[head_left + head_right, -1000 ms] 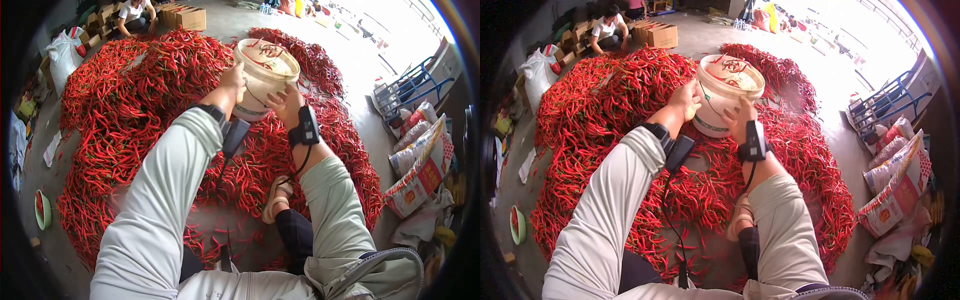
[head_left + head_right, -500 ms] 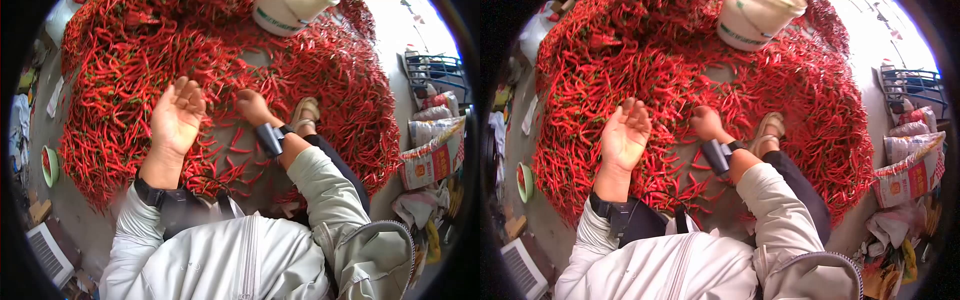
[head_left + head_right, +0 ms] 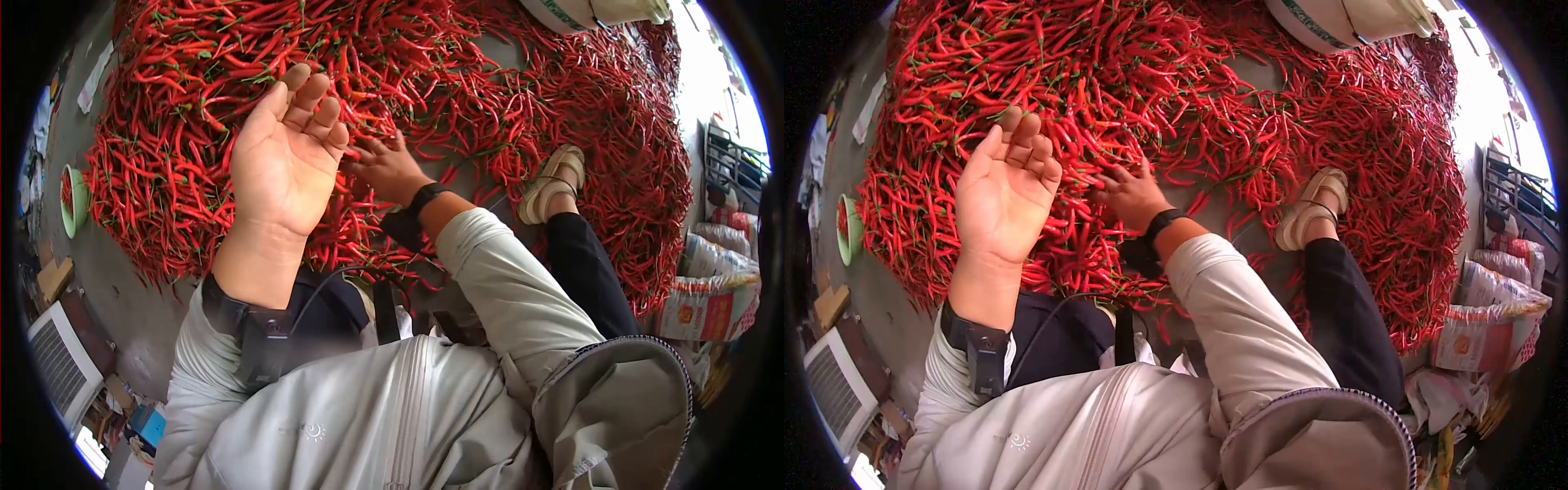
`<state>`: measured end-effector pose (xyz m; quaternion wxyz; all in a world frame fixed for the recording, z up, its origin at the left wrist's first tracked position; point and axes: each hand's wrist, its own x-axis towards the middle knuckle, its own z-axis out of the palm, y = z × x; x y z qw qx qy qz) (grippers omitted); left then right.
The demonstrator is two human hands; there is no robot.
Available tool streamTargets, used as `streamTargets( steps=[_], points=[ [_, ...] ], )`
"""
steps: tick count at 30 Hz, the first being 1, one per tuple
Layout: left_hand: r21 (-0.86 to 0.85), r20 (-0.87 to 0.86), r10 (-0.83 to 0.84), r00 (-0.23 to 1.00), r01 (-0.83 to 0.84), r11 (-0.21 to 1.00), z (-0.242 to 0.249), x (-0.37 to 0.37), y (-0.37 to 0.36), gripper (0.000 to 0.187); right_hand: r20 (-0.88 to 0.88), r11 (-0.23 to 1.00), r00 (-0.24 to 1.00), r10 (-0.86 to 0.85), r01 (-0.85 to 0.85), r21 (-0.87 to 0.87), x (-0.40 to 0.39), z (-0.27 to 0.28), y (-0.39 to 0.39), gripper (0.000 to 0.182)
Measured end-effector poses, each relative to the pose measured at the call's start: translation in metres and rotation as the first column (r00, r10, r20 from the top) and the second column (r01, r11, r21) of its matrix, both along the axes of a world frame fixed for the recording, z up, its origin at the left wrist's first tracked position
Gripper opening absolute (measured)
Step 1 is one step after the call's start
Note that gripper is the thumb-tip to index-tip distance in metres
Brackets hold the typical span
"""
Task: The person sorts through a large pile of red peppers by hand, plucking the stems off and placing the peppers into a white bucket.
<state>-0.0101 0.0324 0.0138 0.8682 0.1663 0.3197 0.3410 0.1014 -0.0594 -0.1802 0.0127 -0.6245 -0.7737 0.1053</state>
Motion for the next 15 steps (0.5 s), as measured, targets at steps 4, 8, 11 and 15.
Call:
streamTargets(
  steps=[4, 8, 11, 15],
  points=[
    [0.034, 0.042, -0.015, 0.999, 0.014, 0.999, 0.002, -0.017, 0.005, 0.024, 0.129, 0.993, 0.99, -0.048, 0.062, -0.104, 0.025, -0.012, -0.024, 0.044],
    [0.072, 0.056, -0.032, 0.998, 0.028, 0.997, 0.004, -0.027, 0.006, 0.024, 0.199, 0.929, 0.967, -0.159, 0.214, -0.301, 0.054, -0.012, -0.054, 0.042],
    [0.104, 0.078, -0.039, 0.996, 0.031, 0.994, 0.005, -0.032, 0.007, 0.025, 0.23, 0.896, 0.936, -0.265, 0.327, -0.3, 0.064, -0.011, -0.066, 0.034],
    [0.115, 0.088, -0.061, 0.994, 0.051, 0.992, 0.005, -0.031, 0.006, 0.025, 0.038, 0.951, 0.957, -0.289, 0.291, -0.101, 0.04, -0.004, -0.059, 0.029]
  ],
)
